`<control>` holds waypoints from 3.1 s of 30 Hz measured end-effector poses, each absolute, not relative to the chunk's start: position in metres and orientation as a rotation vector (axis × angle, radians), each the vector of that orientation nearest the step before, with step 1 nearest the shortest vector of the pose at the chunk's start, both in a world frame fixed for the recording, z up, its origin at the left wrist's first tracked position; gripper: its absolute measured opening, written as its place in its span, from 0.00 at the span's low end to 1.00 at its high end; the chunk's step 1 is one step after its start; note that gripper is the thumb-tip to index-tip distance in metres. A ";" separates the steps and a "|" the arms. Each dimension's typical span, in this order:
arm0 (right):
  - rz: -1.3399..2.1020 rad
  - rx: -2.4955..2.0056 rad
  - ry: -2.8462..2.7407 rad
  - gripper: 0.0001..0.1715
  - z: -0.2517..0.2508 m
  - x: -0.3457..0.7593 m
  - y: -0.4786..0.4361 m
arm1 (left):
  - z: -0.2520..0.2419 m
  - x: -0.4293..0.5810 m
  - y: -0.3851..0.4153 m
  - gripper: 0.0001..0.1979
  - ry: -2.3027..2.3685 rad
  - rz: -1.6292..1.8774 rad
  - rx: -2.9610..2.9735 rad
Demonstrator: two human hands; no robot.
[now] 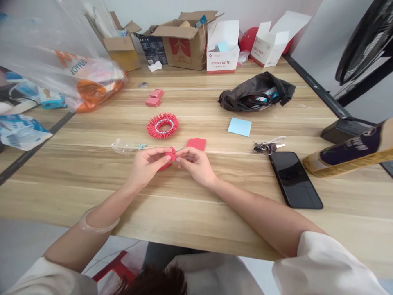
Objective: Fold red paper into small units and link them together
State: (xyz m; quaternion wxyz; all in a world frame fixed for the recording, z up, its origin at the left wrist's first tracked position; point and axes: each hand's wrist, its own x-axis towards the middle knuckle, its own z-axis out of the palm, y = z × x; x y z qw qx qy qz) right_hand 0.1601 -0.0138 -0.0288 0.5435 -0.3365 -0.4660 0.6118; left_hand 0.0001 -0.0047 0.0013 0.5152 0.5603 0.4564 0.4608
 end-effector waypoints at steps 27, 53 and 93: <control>1.378 -0.905 -1.134 0.12 -0.032 0.161 -0.013 | 0.000 0.002 -0.008 0.12 1.096 1.041 1.439; 1.422 -0.969 -1.190 0.16 -0.028 0.163 -0.014 | 0.001 0.006 -0.011 0.10 1.149 1.103 1.290; 0.889 -1.000 -1.452 0.06 -0.034 0.159 -0.030 | 0.003 0.005 -0.009 0.08 1.077 1.075 1.298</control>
